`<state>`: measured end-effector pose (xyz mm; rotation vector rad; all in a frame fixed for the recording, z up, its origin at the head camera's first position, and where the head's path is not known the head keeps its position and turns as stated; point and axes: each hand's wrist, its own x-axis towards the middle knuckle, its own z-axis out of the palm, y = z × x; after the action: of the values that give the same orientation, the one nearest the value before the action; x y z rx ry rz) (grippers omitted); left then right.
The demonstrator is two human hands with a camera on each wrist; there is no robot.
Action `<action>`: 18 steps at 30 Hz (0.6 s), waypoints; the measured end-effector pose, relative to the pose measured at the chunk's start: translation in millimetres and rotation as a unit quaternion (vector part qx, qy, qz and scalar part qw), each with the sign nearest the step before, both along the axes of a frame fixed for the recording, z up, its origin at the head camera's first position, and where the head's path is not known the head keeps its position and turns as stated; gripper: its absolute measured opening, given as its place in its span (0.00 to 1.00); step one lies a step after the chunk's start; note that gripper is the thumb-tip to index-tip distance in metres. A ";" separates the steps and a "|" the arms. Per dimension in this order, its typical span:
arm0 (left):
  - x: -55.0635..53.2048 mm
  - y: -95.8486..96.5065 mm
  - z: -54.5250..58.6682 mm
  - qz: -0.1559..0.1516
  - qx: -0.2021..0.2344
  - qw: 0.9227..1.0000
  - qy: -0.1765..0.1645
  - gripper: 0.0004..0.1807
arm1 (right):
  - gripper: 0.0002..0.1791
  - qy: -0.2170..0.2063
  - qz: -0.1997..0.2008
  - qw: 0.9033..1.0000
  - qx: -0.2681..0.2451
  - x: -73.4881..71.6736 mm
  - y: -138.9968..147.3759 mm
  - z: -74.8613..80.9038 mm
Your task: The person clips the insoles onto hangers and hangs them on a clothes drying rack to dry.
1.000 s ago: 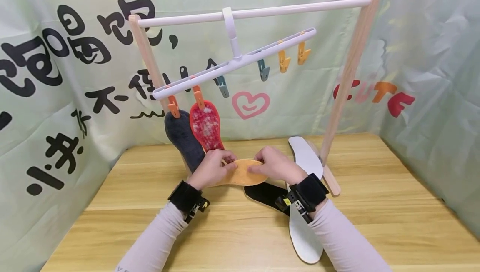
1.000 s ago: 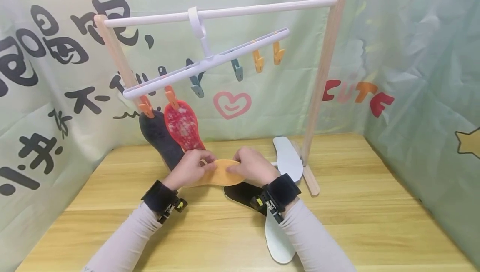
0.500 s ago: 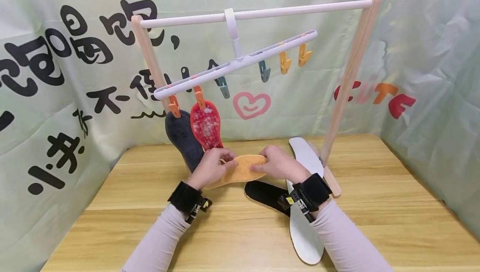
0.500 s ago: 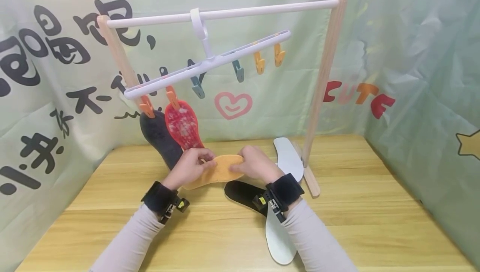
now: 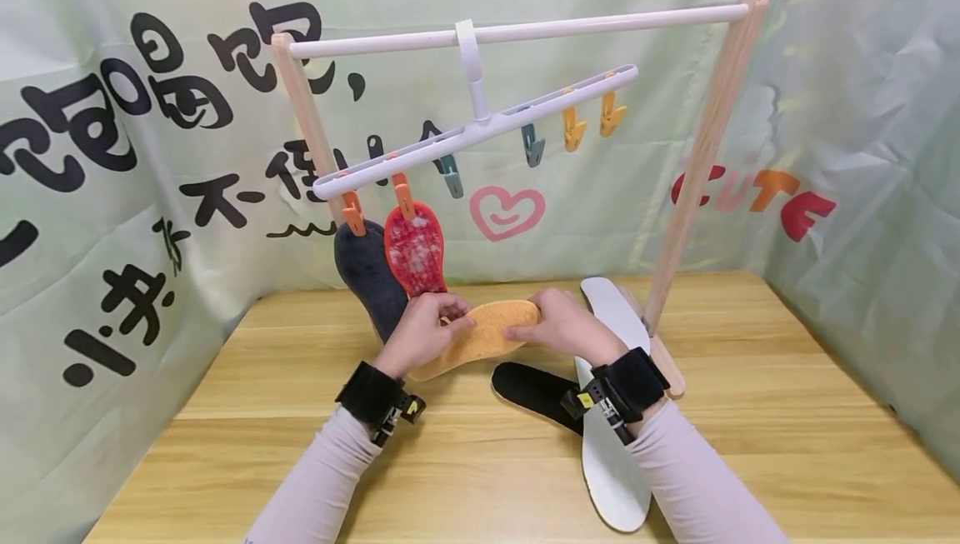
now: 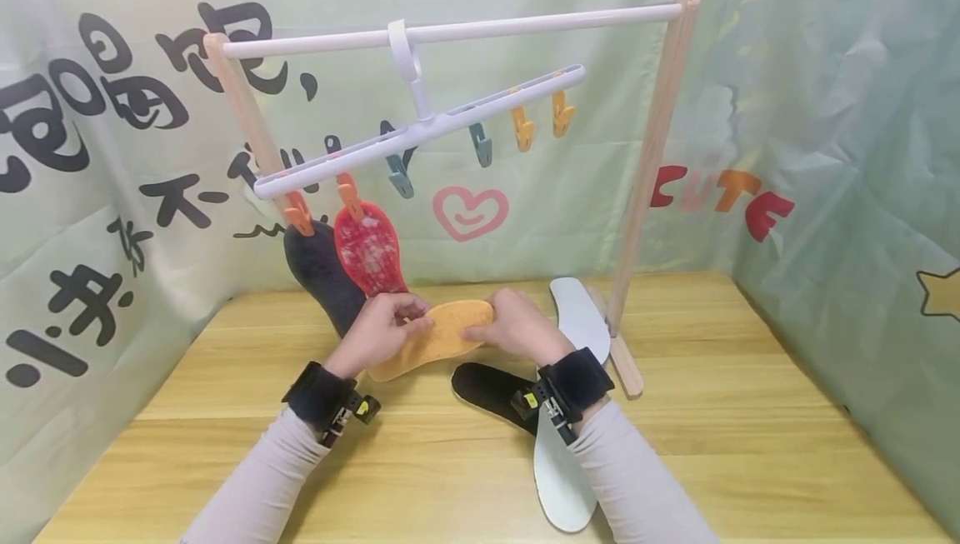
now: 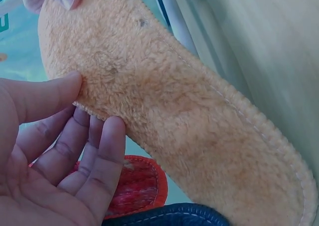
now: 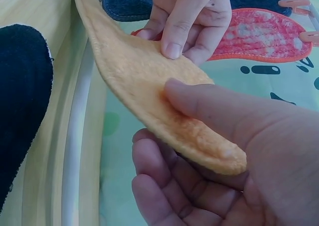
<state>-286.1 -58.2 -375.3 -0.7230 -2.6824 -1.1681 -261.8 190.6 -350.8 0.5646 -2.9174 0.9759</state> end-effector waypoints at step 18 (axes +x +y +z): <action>2.2 1.9 0.3 0.023 0.030 0.999 -0.001 0.04 | 0.21 0.021 -0.003 1.000 -0.005 -2.4 3.8 -1.5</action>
<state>-283.9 -56.3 -375.0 -0.6479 -2.6380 -1.2320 -264.3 194.5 -352.3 0.5676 -2.8745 0.9657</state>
